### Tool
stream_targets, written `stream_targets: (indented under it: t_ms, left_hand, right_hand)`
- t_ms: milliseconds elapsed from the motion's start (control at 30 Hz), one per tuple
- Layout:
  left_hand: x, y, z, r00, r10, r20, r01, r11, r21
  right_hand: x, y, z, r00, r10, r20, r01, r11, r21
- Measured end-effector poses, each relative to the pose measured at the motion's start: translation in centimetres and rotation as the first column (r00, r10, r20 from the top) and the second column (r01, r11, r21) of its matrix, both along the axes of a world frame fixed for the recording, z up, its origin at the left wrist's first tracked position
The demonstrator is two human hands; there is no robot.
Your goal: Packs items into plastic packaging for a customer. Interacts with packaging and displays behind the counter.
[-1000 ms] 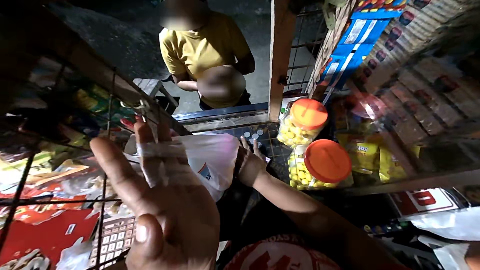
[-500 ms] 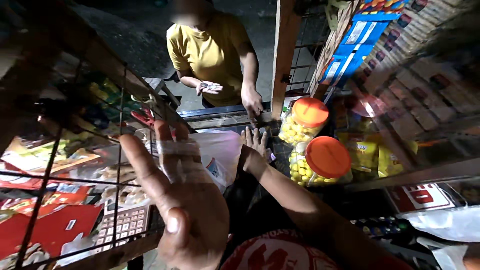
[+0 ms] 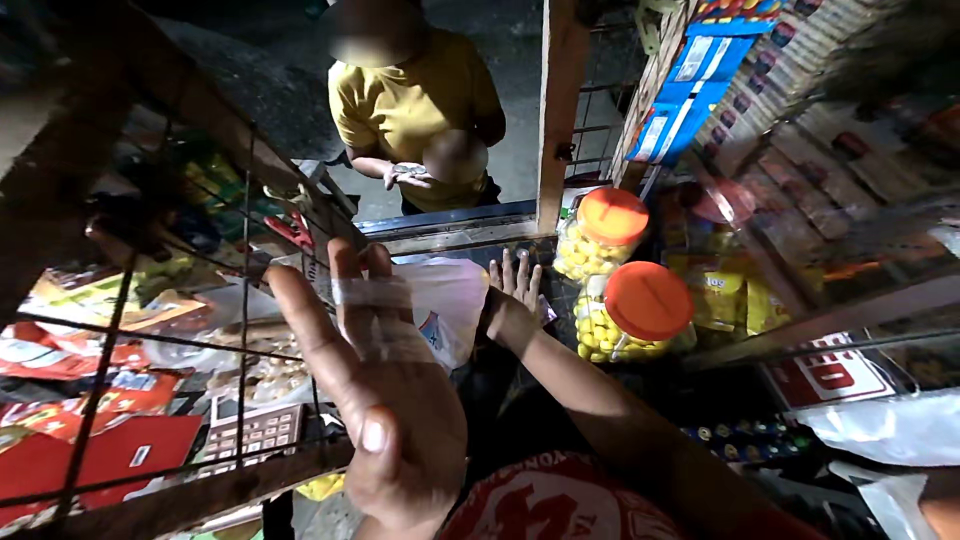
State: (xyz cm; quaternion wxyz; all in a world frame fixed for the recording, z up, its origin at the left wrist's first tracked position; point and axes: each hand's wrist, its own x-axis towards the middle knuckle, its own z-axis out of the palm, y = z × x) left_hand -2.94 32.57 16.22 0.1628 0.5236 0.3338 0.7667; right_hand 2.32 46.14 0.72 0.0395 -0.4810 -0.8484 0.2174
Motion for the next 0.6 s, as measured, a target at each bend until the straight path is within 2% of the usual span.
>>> stream_targets:
  t_ms: [167, 300, 467, 600]
  left_hand:
    - [0.3, -0.1, -0.1, 1.000, -0.027, 0.001, 0.027, 1.000, -0.005]
    - [0.9, -0.2, -0.2, 0.999, -0.032, 0.002, 0.032, 0.999, -0.033]
    - [1.1, 0.0, -0.2, 0.997, -0.065, 0.031, 0.066, 0.997, -0.040]
    - [1.0, -0.2, -0.5, 0.996, -0.078, 0.032, 0.079, 0.996, -0.035]
  right_hand:
    - [-0.3, 1.0, -1.8, 0.996, -0.077, 0.040, 0.073, 0.993, 0.097]
    - [0.1, 0.7, -0.9, 0.997, -0.074, 0.024, 0.073, 0.996, 0.053]
    - [1.1, -0.4, -1.3, 0.994, -0.018, -0.111, 0.015, 1.000, -0.027]
    - [2.4, -2.6, 1.0, 0.999, 0.009, 0.051, -0.006, 0.999, -0.050]
